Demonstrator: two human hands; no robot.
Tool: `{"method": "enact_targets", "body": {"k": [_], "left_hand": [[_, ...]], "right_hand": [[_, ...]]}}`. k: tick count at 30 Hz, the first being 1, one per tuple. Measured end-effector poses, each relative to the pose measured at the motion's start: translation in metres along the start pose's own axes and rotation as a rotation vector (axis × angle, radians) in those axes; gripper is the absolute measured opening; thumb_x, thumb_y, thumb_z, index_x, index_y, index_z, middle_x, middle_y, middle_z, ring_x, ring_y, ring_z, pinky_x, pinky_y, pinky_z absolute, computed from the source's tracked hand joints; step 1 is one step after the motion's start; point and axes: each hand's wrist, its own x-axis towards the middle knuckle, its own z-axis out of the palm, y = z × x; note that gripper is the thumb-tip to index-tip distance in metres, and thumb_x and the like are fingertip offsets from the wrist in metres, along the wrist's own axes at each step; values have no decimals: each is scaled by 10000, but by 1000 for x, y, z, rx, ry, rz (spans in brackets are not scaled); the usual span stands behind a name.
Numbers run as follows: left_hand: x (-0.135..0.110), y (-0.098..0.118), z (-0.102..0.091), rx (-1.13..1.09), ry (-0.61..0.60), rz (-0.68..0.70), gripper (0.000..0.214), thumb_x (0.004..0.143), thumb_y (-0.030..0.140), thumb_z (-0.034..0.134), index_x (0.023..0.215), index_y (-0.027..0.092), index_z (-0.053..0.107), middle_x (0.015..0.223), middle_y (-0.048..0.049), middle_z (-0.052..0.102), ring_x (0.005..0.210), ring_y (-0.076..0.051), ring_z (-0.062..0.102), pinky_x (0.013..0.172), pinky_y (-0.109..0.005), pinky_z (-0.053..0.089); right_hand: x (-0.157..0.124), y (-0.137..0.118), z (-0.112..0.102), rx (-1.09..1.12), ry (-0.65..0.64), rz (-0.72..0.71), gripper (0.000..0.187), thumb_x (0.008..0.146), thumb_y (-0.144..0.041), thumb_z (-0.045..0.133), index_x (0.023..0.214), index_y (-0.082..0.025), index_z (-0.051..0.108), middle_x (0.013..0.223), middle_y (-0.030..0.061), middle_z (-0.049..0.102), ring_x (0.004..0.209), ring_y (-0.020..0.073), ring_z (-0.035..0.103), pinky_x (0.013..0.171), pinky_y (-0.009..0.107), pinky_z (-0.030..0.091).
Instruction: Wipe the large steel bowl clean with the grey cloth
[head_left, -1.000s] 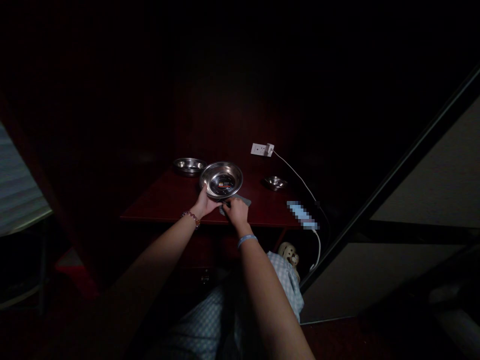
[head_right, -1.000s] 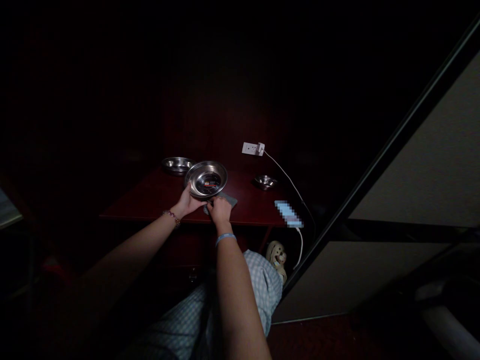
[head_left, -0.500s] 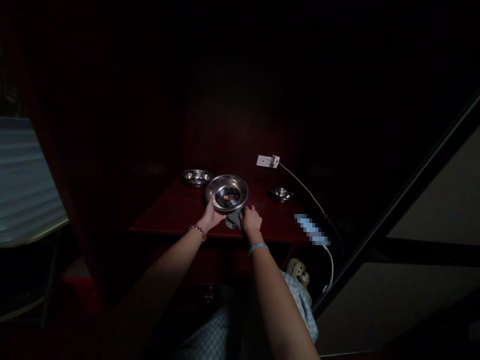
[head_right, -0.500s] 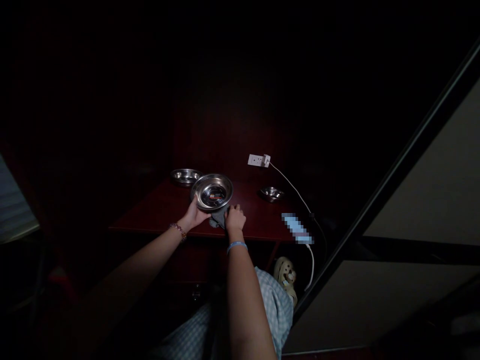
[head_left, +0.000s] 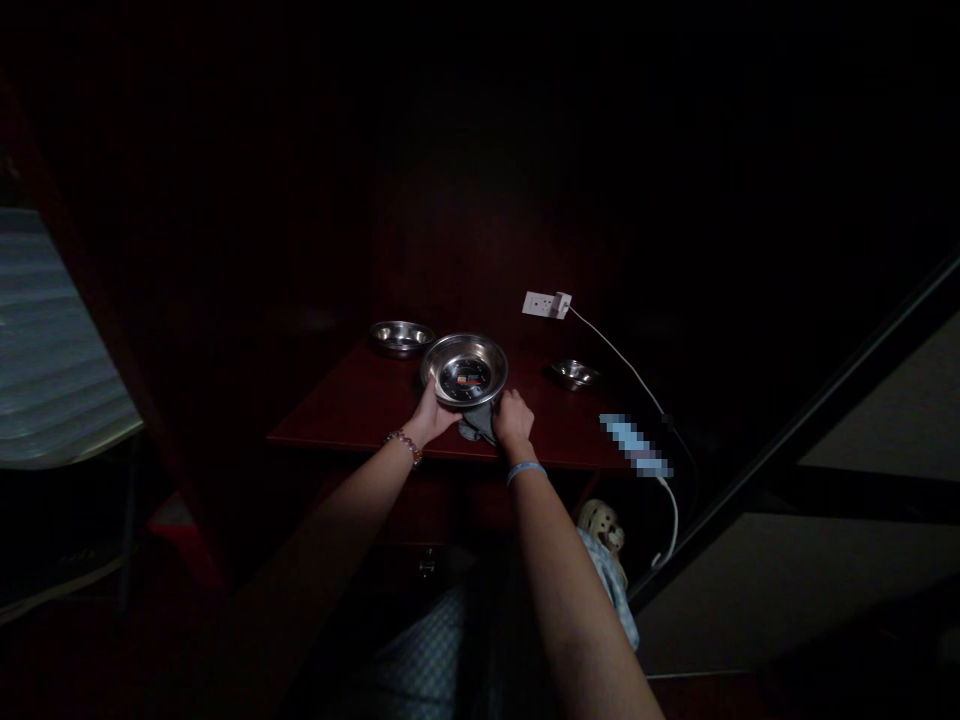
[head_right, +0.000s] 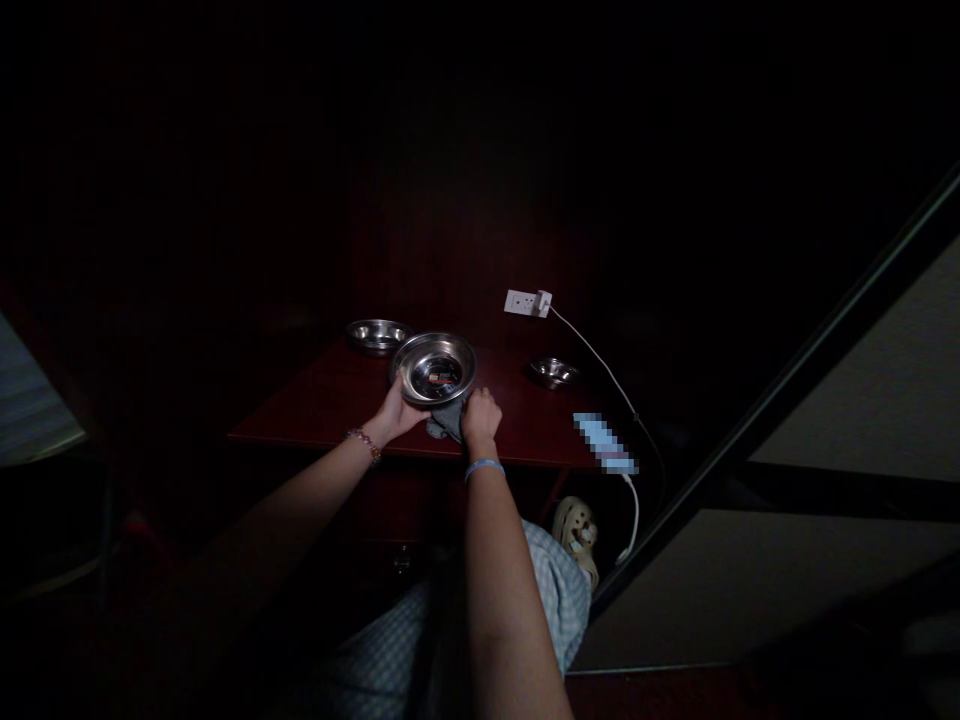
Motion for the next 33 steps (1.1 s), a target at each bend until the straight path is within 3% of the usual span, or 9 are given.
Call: {"method": "enact_targets", "body": {"k": [6, 13, 20, 26, 33], "left_hand": [[5, 0, -4, -3, -8, -34, 710, 1031, 668, 343, 1569, 244, 527, 1517, -171, 647, 1483, -368, 524, 1215, -588, 429], [9, 0, -9, -19, 18, -19, 680, 1024, 662, 378, 1540, 256, 555, 1547, -169, 620, 1535, -383, 454, 1215, -611, 412], [7, 0, -7, -33, 45, -11, 677, 1038, 650, 344, 1544, 247, 543, 1609, -171, 561, 1530, -375, 466, 1196, -602, 436], [7, 0, -5, -87, 53, -2, 669, 1057, 631, 327, 1585, 256, 496, 1576, -149, 600, 1493, -361, 516, 1155, -566, 499], [0, -3, 8, -183, 131, 82, 588, 1087, 555, 349, 1513, 221, 580, 1521, -148, 650, 1395, -303, 625, 1090, -462, 575]], "right_hand": [[3, 0, -3, -32, 78, -12, 360, 1084, -182, 394, 1320, -83, 647, 1413, 246, 643, 1277, 281, 633, 979, 348, 521], [3, 3, -4, -114, 92, -7, 480, 1037, -36, 276, 1308, -81, 669, 1406, 264, 654, 1297, 309, 612, 1021, 394, 459], [-7, -9, -8, -61, 72, -25, 395, 1077, -291, 438, 1331, -103, 675, 1451, 249, 642, 1297, 327, 596, 1061, 431, 431], [-27, -25, -22, -67, 9, -81, 373, 1049, -387, 541, 1211, -141, 769, 1325, 214, 738, 1318, 341, 588, 1083, 443, 433], [-37, -28, -28, -133, -119, -64, 379, 1021, -446, 623, 1189, -150, 788, 1226, 213, 774, 1190, 293, 717, 955, 353, 539]]}}
